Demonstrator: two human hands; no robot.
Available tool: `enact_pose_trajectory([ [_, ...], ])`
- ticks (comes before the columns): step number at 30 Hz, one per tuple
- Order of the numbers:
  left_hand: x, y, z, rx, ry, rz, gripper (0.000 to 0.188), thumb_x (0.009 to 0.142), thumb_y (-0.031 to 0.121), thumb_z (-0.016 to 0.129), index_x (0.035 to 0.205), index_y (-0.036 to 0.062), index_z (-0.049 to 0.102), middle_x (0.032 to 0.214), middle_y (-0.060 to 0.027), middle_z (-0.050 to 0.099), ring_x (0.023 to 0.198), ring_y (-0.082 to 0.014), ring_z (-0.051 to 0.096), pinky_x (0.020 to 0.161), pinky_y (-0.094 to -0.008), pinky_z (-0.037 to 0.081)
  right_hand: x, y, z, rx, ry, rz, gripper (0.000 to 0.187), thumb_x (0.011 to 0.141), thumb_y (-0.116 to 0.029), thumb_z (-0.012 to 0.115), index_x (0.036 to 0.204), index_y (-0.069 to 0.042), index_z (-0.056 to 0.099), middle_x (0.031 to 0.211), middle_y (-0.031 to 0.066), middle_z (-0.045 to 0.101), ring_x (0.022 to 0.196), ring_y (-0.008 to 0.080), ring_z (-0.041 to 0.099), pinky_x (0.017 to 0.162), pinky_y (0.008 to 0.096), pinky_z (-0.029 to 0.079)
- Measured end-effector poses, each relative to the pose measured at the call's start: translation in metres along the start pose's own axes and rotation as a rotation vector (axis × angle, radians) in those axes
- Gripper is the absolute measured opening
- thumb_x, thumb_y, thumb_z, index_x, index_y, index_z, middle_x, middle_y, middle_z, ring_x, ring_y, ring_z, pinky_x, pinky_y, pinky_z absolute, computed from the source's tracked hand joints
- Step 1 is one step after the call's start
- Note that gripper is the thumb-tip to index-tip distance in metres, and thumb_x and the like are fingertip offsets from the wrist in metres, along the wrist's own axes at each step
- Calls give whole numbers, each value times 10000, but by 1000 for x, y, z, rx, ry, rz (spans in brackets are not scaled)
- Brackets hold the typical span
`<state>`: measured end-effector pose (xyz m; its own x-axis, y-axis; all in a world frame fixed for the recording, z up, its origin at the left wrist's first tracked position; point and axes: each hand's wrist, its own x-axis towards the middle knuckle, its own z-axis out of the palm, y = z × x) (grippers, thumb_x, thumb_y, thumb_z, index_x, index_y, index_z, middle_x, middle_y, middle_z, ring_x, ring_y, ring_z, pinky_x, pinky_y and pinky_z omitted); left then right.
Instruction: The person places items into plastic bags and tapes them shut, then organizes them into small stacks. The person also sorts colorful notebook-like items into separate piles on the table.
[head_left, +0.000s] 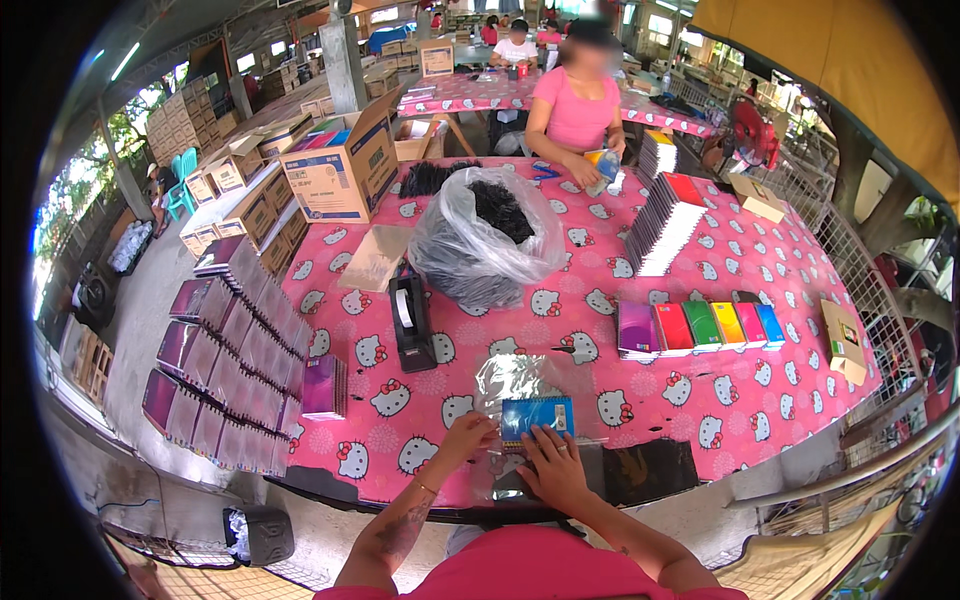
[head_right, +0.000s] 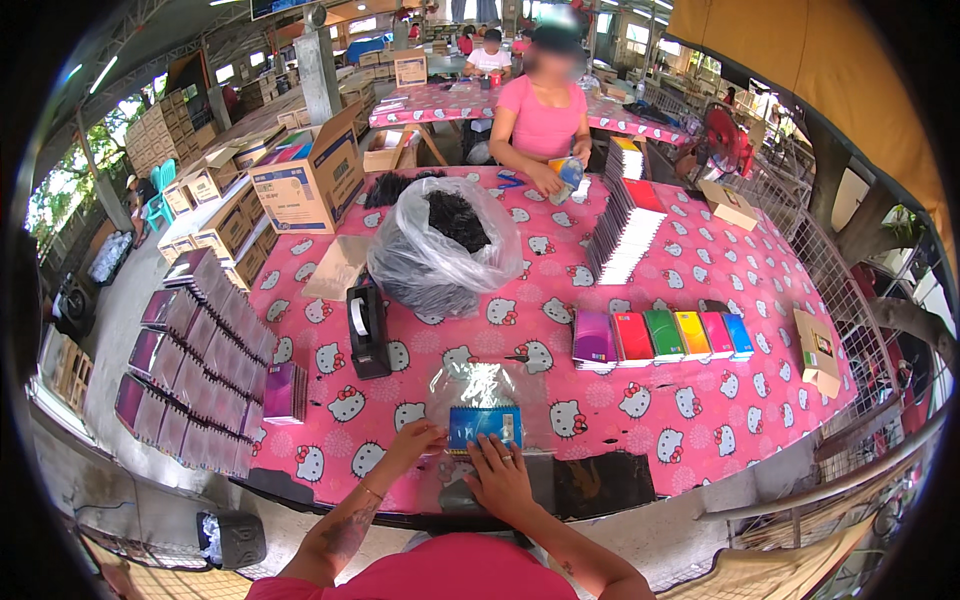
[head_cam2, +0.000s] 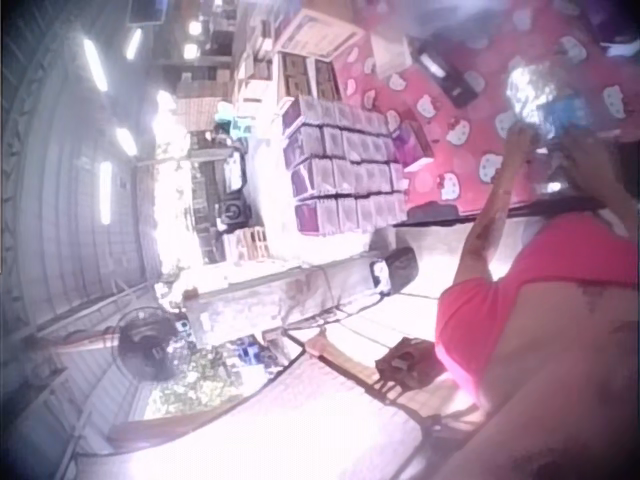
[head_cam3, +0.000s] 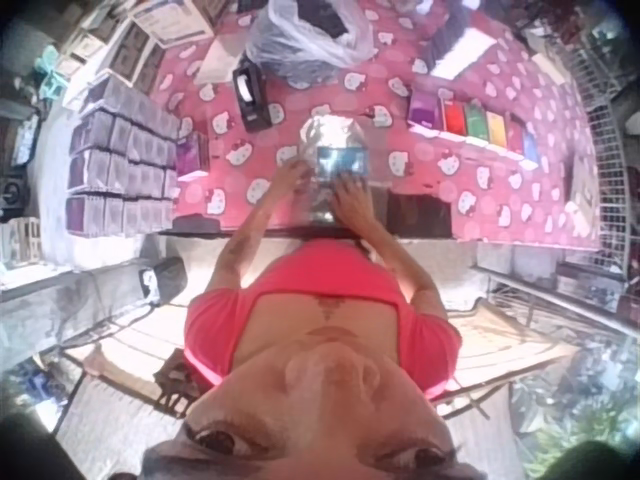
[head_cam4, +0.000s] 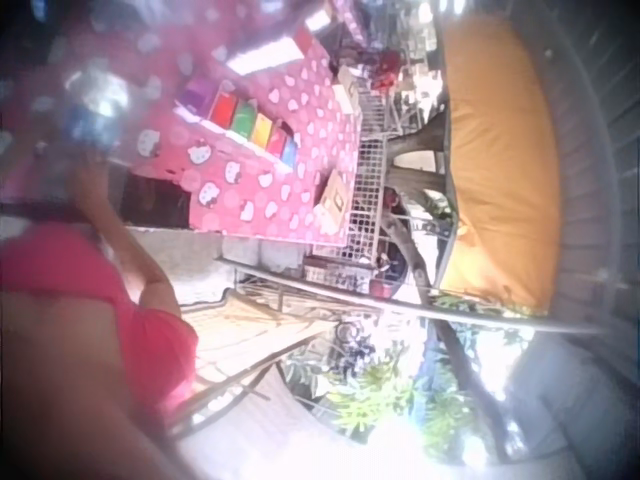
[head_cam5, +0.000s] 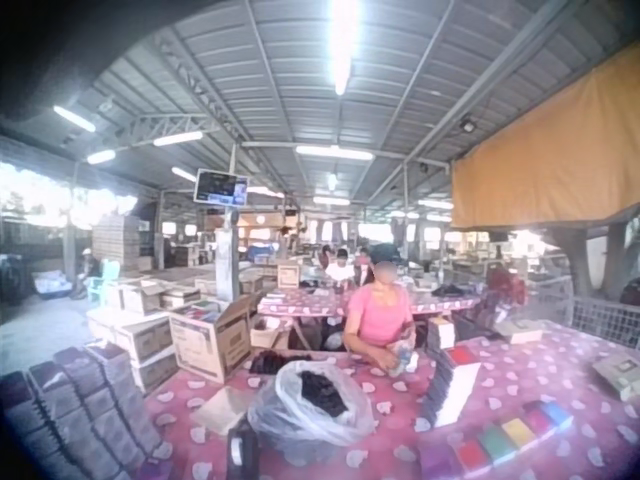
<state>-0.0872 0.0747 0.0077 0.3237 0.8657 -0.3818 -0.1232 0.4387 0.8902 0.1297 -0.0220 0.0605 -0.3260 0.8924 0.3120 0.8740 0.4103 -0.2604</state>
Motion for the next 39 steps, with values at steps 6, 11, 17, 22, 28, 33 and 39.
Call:
enact_pose_trajectory([
  [6, 16, 9, -22, 212, 105, 81, 277, 950, 247, 631, 1000, -22, 671, 853, -91, 686, 787, -121, 667, 608, -284, 525, 6, -7, -2, 9, 5, 17, 570, 860, -337, 672, 1373, -127, 539, 1422, 105, 504, 1334, 292, 452, 1117, 533, 290],
  [11, 82, 72, 18, 1009, 162, 743, 240, 911, 214, 625, 1024, 13, 692, 906, -158, 692, 851, -287, 681, 733, -401, 539, 8, -6, 4, 9, 18, 67, 530, 846, -280, 674, 1344, -135, 563, 1405, 87, 518, 1318, 280, 466, 1103, 520, 304],
  [17, 158, 60, 29, 1396, -32, 962, 151, 845, 145, 618, 930, 24, 650, 1012, -177, 634, 942, -352, 619, 806, -452, 506, 11, -5, 4, 33, 42, 63, 496, 850, -248, 663, 1325, -142, 567, 1400, 84, 520, 1313, 261, 470, 1101, 514, 312],
  [22, 141, 82, 58, 1479, -106, 1002, 146, 803, 89, 634, 935, 35, 603, 935, -161, 619, 966, -369, 589, 837, -444, 479, 4, 1, 5, 40, 39, 103, 497, 867, -241, 656, 1343, -158, 540, 1403, 84, 509, 1328, 270, 452, 1108, 513, 297],
  [28, 122, 93, 62, 1438, -148, 912, 132, 819, 112, 648, 928, 51, 608, 951, -143, 648, 900, -346, 634, 761, -450, 497, 5, 1, 1, 20, 58, 50, 502, 849, -228, 669, 1331, -146, 556, 1394, 85, 515, 1306, 262, 468, 1092, 504, 324],
  [33, 71, 96, 74, 1127, -210, 827, 118, 840, 129, 641, 947, 79, 632, 914, -139, 662, 836, -340, 652, 707, -450, 508, 3, 7, 8, 14, 83, 29, 512, 841, -236, 668, 1329, -133, 553, 1396, 92, 510, 1307, 271, 465, 1077, 515, 329],
  [39, 15, 57, 89, 1237, -77, 838, 114, 858, 94, 607, 963, 52, 625, 979, -138, 666, 890, -355, 652, 760, -432, 529, 4, 4, 14, -3, 59, 10, 518, 842, -266, 669, 1311, -84, 548, 1379, 142, 502, 1342, 328, 426, 1100, 576, 291],
])
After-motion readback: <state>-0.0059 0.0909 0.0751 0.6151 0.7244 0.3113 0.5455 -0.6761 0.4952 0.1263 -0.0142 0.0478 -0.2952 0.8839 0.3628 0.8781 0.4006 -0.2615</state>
